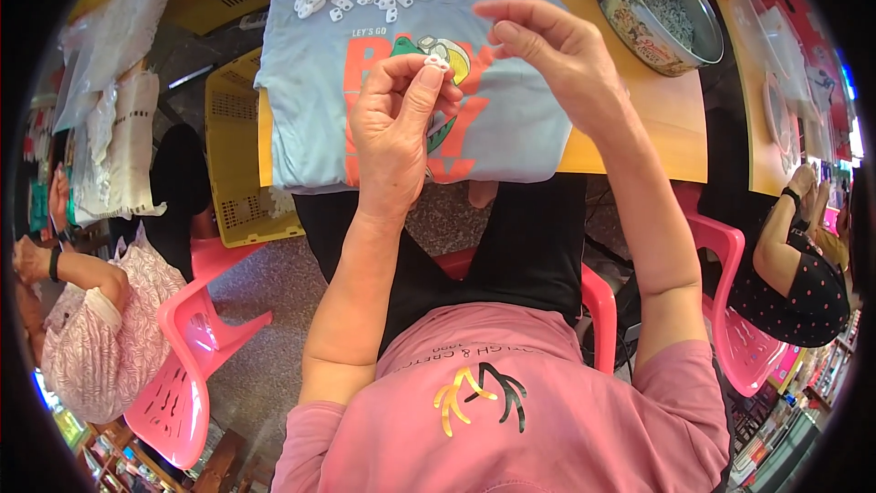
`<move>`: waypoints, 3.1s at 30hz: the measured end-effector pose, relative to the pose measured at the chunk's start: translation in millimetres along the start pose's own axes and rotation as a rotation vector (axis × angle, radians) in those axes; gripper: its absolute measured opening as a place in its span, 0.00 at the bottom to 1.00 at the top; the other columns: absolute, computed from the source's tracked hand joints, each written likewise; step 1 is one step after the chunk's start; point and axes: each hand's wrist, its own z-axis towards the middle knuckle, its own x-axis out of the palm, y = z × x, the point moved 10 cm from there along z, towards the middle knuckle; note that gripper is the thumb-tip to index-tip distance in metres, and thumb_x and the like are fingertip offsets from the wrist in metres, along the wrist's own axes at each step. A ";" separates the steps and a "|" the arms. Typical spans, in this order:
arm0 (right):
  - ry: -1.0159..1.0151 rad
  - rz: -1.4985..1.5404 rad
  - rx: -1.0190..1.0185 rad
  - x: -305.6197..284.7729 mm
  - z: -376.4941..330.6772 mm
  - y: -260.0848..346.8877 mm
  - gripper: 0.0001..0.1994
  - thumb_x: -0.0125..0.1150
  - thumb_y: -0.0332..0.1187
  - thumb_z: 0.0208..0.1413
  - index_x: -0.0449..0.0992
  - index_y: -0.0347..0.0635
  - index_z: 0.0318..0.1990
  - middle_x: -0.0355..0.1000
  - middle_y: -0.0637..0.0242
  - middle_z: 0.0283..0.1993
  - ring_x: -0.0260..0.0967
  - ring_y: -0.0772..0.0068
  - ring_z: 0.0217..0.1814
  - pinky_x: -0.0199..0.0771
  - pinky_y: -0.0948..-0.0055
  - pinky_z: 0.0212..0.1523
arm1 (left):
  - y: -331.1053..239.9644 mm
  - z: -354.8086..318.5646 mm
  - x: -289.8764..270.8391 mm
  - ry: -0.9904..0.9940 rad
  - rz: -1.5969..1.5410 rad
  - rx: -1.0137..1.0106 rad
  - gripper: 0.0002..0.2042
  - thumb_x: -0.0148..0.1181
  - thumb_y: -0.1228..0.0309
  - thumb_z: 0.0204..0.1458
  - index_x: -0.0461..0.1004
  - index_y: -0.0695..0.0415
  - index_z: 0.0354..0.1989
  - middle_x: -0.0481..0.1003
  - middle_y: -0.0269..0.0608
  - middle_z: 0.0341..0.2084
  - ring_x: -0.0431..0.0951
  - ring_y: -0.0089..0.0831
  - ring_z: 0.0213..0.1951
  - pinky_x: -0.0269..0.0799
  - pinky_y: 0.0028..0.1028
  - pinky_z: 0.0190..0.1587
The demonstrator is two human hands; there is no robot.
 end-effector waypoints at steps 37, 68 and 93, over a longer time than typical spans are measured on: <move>-0.147 0.295 0.126 36.6 -18.1 -29.2 0.11 0.61 0.37 0.63 0.78 0.37 0.42 0.72 0.73 0.32 0.67 0.84 0.33 0.68 0.81 0.35 | -5.3 -0.7 4.8 0.031 0.061 0.027 0.05 0.57 0.74 0.61 0.71 0.61 0.41 0.77 0.37 0.33 0.78 0.20 0.33 0.76 0.20 0.38; -0.214 -0.026 -0.015 39.2 -16.4 -8.5 0.08 0.62 0.31 0.61 0.74 0.35 0.36 0.75 0.70 0.32 0.73 0.83 0.34 0.74 0.81 0.35 | -6.0 -3.4 5.2 -0.056 0.068 0.025 0.06 0.58 0.72 0.61 0.73 0.62 0.40 0.78 0.35 0.30 0.78 0.18 0.29 0.74 0.18 0.33; 0.267 -0.828 -0.500 48.5 -12.9 41.2 0.09 0.54 0.33 0.63 0.69 0.35 0.36 0.70 0.55 0.31 0.71 0.49 0.34 0.69 0.60 0.33 | -3.1 -1.6 5.5 0.024 0.107 -0.012 0.04 0.57 0.73 0.61 0.72 0.61 0.37 0.75 0.30 0.27 0.70 0.14 0.27 0.67 0.17 0.31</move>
